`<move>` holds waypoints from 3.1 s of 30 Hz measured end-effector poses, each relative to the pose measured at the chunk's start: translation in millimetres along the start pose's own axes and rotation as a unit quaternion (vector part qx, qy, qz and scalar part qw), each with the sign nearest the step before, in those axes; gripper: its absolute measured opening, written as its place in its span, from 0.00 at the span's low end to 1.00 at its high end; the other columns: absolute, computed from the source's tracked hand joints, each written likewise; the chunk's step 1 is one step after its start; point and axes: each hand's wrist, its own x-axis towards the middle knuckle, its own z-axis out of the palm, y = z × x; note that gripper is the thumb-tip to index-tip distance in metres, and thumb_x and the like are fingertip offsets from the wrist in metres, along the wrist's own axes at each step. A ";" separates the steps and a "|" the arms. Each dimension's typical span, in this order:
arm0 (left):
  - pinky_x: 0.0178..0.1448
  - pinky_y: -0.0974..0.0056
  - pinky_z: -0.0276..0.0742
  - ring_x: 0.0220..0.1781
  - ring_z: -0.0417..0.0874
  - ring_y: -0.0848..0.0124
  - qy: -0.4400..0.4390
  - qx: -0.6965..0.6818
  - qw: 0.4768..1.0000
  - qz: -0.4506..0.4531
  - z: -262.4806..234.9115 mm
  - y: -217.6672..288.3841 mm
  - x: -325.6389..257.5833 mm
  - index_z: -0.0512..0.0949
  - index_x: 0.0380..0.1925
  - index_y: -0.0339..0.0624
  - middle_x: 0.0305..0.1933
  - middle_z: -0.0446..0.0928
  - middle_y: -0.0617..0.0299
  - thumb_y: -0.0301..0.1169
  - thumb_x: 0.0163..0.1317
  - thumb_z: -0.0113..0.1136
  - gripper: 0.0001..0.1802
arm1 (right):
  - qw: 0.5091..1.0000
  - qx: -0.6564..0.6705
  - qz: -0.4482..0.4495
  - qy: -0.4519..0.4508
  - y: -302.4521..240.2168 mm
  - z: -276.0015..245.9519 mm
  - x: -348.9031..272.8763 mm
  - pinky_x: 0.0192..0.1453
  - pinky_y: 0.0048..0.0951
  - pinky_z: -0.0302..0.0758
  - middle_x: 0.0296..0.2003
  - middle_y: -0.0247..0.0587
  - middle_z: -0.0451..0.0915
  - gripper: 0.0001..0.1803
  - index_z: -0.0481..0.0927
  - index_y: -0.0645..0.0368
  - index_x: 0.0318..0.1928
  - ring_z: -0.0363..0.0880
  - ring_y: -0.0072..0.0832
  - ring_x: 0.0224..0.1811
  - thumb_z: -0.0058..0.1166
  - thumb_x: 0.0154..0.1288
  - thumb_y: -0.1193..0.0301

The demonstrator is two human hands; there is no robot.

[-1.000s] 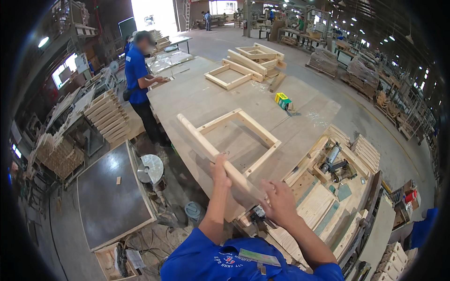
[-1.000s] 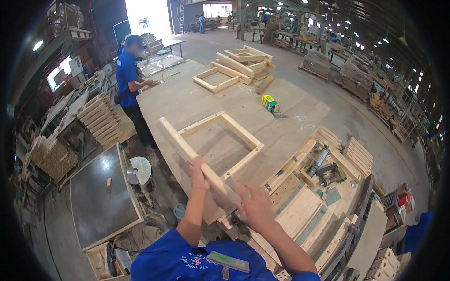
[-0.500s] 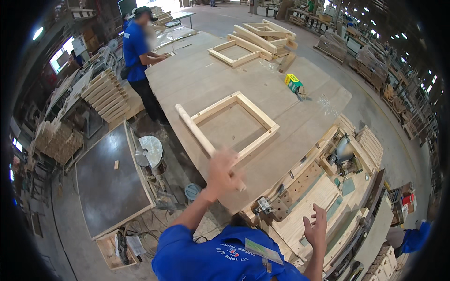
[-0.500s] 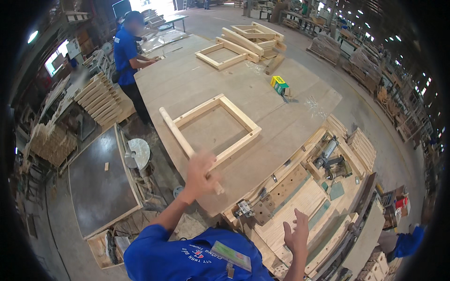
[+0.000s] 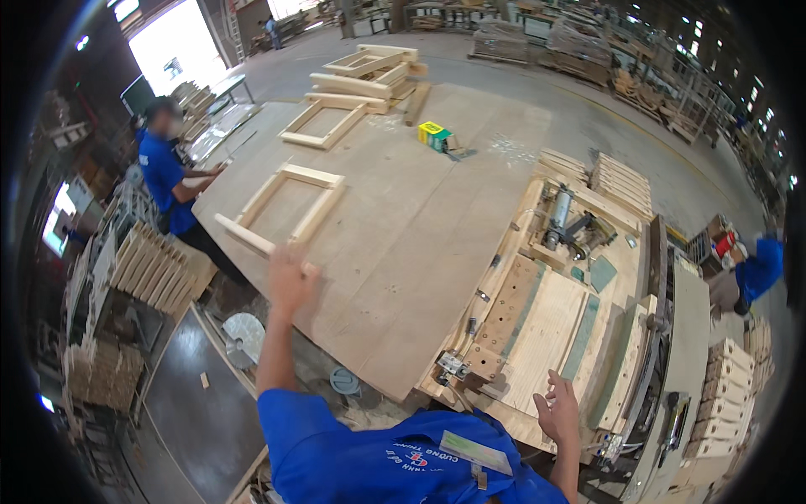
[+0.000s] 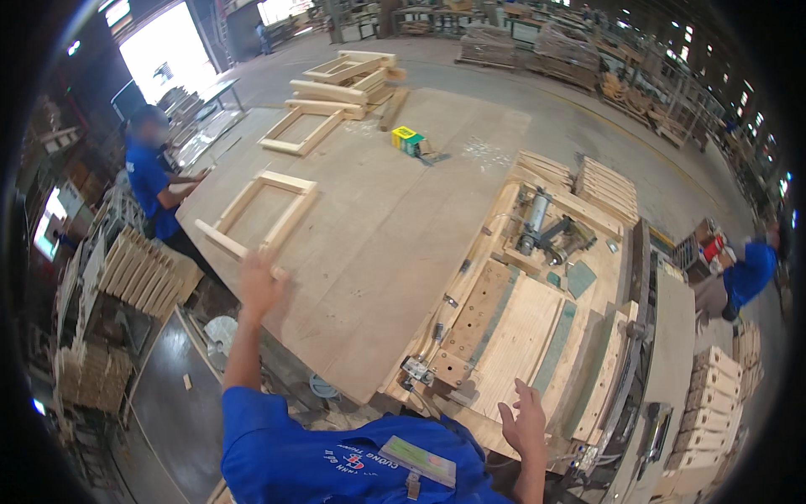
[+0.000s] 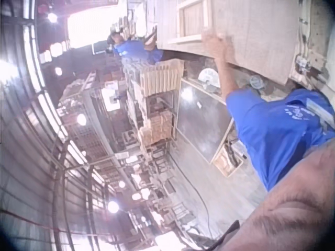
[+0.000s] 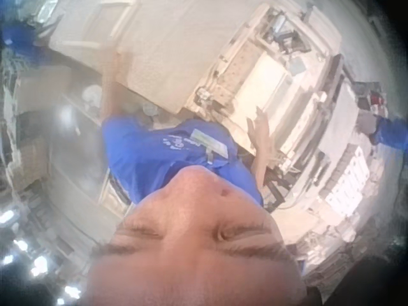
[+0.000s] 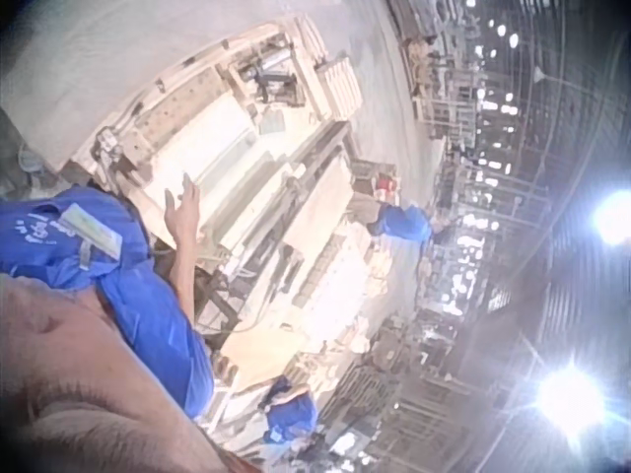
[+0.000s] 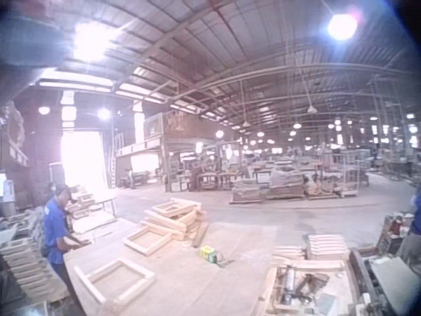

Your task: The person assembles wooden frames by placing pieces into a jig, using a pneumatic nail gun to fasten joints, and moving completed frames aside. The process repeats with multiple frames on a factory workbench.

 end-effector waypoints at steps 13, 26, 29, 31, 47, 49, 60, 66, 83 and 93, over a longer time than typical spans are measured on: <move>0.80 0.40 0.67 0.77 0.71 0.42 -0.094 -0.297 0.949 0.055 77.2 235.8 66.2 0.78 0.68 0.39 0.71 0.76 0.40 0.45 0.72 0.68 0.31 | 0.977 -0.012 0.132 0.165 36.9 8.6 -136.6 0.54 0.46 0.83 0.54 0.58 0.82 0.33 0.76 0.62 0.71 0.86 0.49 0.47 0.70 0.67 0.71; 0.66 0.54 0.80 0.61 0.85 0.52 -0.216 -0.495 0.814 0.212 28.1 436.5 13.0 0.83 0.60 0.26 0.61 0.85 0.42 0.41 0.82 0.58 0.24 | 0.655 -0.115 0.430 0.610 78.0 -59.4 -382.5 0.58 0.51 0.81 0.49 0.52 0.84 0.22 0.82 0.56 0.62 0.84 0.52 0.53 0.61 0.69 0.66; 0.64 0.54 0.81 0.58 0.86 0.52 -0.205 -0.500 0.796 0.273 -11.8 477.5 1.4 0.84 0.58 0.26 0.57 0.87 0.42 0.37 0.81 0.59 0.21 | 0.426 -0.329 0.662 0.521 79.1 -64.0 -496.1 0.58 0.53 0.81 0.48 0.56 0.82 0.21 0.83 0.58 0.59 0.82 0.52 0.56 0.62 0.70 0.61; 0.63 0.53 0.81 0.57 0.87 0.51 -0.197 -0.525 0.778 0.283 -24.3 482.6 5.2 0.85 0.54 0.26 0.53 0.88 0.42 0.33 0.79 0.62 0.18 | 0.377 -0.174 0.805 0.423 85.6 -66.6 -524.6 0.59 0.53 0.82 0.48 0.59 0.85 0.24 0.85 0.58 0.59 0.84 0.55 0.58 0.64 0.70 0.56; 0.60 0.55 0.82 0.52 0.89 0.55 -0.253 -0.689 0.515 0.443 -127.1 610.1 -75.4 0.84 0.56 0.34 0.50 0.87 0.49 0.21 0.66 0.72 0.18 | 0.409 0.101 0.326 0.846 -62.3 -174.2 -509.9 0.39 0.27 0.81 0.35 0.34 0.85 0.16 0.84 0.61 0.52 0.83 0.21 0.32 0.66 0.76 0.61; 0.67 0.52 0.79 0.60 0.86 0.52 -0.259 -0.714 0.407 0.508 -171.4 633.6 -103.5 0.81 0.61 0.36 0.57 0.85 0.48 0.24 0.60 0.77 0.28 | 0.457 0.099 0.217 0.857 -85.1 -194.0 -465.4 0.43 0.30 0.85 0.39 0.38 0.87 0.18 0.81 0.62 0.57 0.86 0.24 0.36 0.66 0.76 0.64; 0.43 0.65 0.87 0.37 0.86 0.68 -0.310 -0.891 0.325 0.063 -194.5 640.9 -75.0 0.77 0.56 0.29 0.46 0.82 0.54 0.29 0.72 0.73 0.20 | 0.852 -0.009 0.085 0.516 -128.1 -213.6 -215.2 0.52 0.39 0.85 0.55 0.49 0.81 0.32 0.70 0.62 0.69 0.85 0.42 0.54 0.71 0.70 0.69; 0.26 0.67 0.77 0.22 0.75 0.78 -0.366 -0.835 0.407 -0.048 -139.5 573.7 14.0 0.76 0.42 0.42 0.25 0.74 0.68 0.36 0.75 0.71 0.13 | 0.774 -0.204 0.182 0.571 -25.8 -197.0 -191.4 0.64 0.46 0.78 0.57 0.51 0.81 0.44 0.67 0.58 0.76 0.82 0.44 0.58 0.75 0.63 0.64; 0.71 0.46 0.74 0.64 0.80 0.48 -0.330 -0.451 0.746 0.362 -8.4 517.8 -56.2 0.84 0.56 0.38 0.56 0.82 0.48 0.51 0.64 0.75 0.31 | 0.880 0.320 0.316 0.155 171.4 -71.8 53.3 0.47 0.37 0.85 0.54 0.48 0.85 0.45 0.60 0.57 0.81 0.86 0.34 0.46 0.64 0.65 0.78; 0.56 0.48 0.80 0.50 0.85 0.51 -0.398 -0.356 0.795 0.286 36.4 499.2 -88.4 0.85 0.50 0.40 0.44 0.82 0.51 0.42 0.68 0.71 0.19 | 0.929 0.065 0.359 0.067 201.8 -16.9 96.3 0.71 0.53 0.78 0.68 0.62 0.74 0.48 0.60 0.61 0.81 0.76 0.57 0.70 0.69 0.65 0.64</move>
